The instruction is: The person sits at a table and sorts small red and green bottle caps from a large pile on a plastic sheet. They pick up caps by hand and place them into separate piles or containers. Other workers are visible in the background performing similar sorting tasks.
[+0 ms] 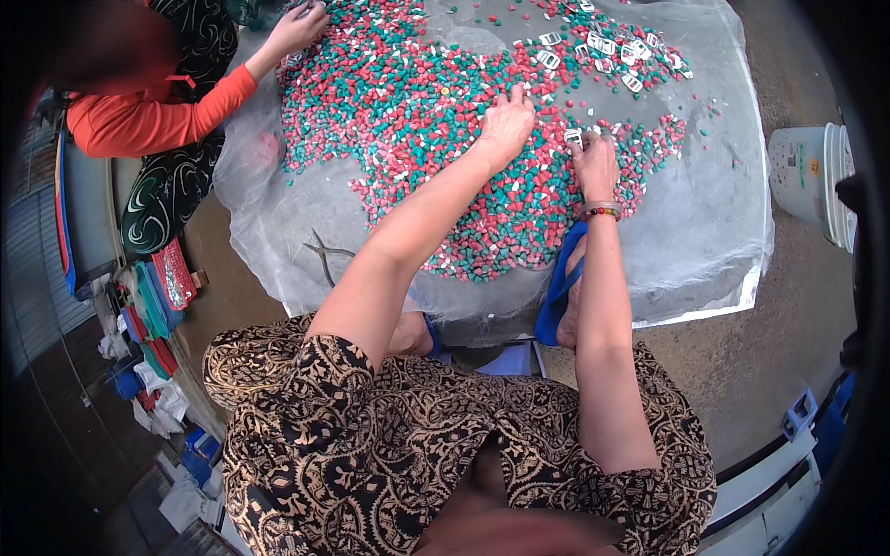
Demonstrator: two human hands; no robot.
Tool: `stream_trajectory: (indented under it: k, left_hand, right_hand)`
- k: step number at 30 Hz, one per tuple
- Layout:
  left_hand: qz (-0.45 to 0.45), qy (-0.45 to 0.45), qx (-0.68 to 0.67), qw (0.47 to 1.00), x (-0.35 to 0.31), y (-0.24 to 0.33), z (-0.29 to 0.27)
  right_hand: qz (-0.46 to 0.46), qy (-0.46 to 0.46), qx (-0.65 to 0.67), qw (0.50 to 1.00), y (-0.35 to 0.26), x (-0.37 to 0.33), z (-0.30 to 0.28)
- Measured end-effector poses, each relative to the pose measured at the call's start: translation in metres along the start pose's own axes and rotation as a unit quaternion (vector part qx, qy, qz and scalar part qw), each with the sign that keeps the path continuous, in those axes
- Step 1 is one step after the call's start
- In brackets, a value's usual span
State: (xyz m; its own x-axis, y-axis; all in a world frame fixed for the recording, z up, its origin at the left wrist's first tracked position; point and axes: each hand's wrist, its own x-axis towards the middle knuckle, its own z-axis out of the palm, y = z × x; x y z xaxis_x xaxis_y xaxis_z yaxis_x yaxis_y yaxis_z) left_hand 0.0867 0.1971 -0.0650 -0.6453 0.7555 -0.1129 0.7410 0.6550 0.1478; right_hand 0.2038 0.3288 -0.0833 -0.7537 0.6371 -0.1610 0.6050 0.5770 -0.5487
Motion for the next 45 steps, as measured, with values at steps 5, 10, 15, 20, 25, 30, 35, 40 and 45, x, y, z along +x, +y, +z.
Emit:
stream_trajectory:
  k: [5,10,15,20,25,30,35,40,45]
  left_hand:
    - [0.077,-0.010,0.005,0.997,0.013,-0.012,0.000]
    - [0.074,-0.031,0.001,0.997,0.022,-0.027,0.004]
    - [-0.018,-0.094,0.002,0.995,0.031,-0.026,0.000]
    - [-0.044,-0.109,-0.216,0.969,0.021,-0.048,-0.033]
    - [-0.121,-0.129,-0.460,0.870,-0.009,-0.063,-0.063]
    - [-0.165,-0.173,-0.541,0.807,-0.029,-0.066,-0.073]
    - [-0.173,-0.123,-0.521,0.826,-0.038,-0.069,-0.078]
    - [-0.163,-0.079,-0.452,0.873,-0.046,-0.072,-0.092]
    - [-0.212,-0.115,-0.538,0.808,-0.045,-0.066,-0.101]
  right_hand:
    - [-0.051,0.030,0.207,0.977,-0.007,0.005,0.002]
    - [0.122,-0.182,0.691,0.689,-0.005,0.000,-0.019]
    - [0.203,-0.177,0.576,0.772,-0.019,-0.006,-0.029]
    - [0.059,-0.169,0.399,0.899,-0.032,0.003,-0.023]
    - [-0.178,-0.133,-0.043,0.974,-0.051,0.017,0.013]
    - [-0.225,-0.121,-0.197,0.947,-0.068,0.003,0.031]
    - [-0.144,-0.133,-0.150,0.969,-0.062,0.002,0.028]
    - [0.058,-0.112,0.315,0.941,-0.027,0.014,0.012]
    - [0.001,-0.183,0.224,0.957,-0.017,0.015,-0.003]
